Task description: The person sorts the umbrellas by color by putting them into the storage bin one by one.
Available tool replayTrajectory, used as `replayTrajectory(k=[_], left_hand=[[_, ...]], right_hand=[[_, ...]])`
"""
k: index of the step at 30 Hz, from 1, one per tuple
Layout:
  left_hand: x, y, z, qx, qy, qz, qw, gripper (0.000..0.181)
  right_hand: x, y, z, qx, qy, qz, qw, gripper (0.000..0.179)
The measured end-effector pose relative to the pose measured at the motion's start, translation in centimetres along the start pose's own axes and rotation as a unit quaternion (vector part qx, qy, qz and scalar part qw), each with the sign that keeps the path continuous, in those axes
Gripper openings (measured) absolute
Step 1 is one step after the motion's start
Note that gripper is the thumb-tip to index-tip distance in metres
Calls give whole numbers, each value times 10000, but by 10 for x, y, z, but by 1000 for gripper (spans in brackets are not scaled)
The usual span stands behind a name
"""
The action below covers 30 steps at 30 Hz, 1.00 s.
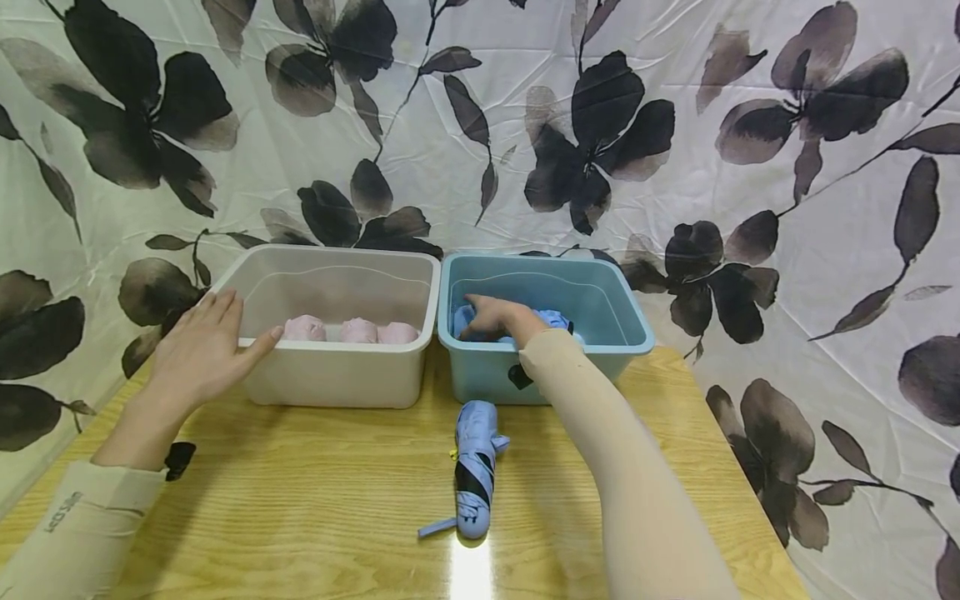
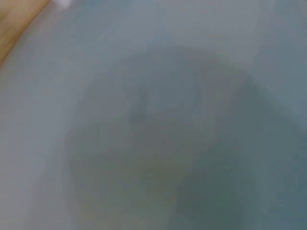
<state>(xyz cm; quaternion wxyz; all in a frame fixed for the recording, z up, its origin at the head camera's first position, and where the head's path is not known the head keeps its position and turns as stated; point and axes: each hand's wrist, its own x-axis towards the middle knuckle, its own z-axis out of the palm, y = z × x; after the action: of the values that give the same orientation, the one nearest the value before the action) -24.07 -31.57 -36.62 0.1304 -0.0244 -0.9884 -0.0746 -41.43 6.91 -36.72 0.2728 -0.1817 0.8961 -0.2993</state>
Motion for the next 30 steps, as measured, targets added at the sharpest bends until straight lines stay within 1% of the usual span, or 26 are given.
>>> replayTrajectory(k=[1, 3, 4, 6, 9, 11, 14, 16, 18, 23, 26, 30], left_hand=[[0, 0, 0, -1, 13, -3, 10000, 103], [0, 0, -1, -7, 34, -1, 10000, 103], [0, 0, -1, -10, 43, 3, 10000, 103], [0, 0, -1, -12, 61, 16, 10000, 103], [0, -2, -1, 17, 34, 41, 10000, 103], [0, -1, -1, 40, 13, 46, 10000, 103], [-1, -1, 0, 54, -3, 39, 10000, 103], [-1, -1, 0, 40, 14, 21, 10000, 103], [-2, 0, 0, 31, 26, 8, 10000, 102], [-2, 1, -1, 13, 39, 22, 10000, 102], [-1, 1, -1, 2, 58, 52, 10000, 102], [-1, 1, 0, -13, 77, 84, 9999, 102]], right_hand=[[0, 0, 0, -95, -117, -72, 9999, 90], [-2, -2, 1, -18, -331, -175, 9993, 88], [-2, -2, 1, -24, -363, -224, 9991, 87], [-2, -2, 1, -87, -315, -272, 9991, 86], [-3, -1, 2, -452, -195, -370, 9981, 81], [-4, -1, 2, -812, -71, -463, 9956, 79], [-7, -4, 1, -1375, 265, -685, 9878, 77], [-11, -7, -1, -1639, 546, -840, 9814, 76], [-15, -10, -2, -1797, 805, -992, 9754, 74], [-31, -14, -4, -1721, 1271, -1245, 9689, 70], [-43, -15, -4, -1517, 1599, -1370, 9657, 68], [-62, -13, -1, -1176, 2045, -1567, 9591, 62]])
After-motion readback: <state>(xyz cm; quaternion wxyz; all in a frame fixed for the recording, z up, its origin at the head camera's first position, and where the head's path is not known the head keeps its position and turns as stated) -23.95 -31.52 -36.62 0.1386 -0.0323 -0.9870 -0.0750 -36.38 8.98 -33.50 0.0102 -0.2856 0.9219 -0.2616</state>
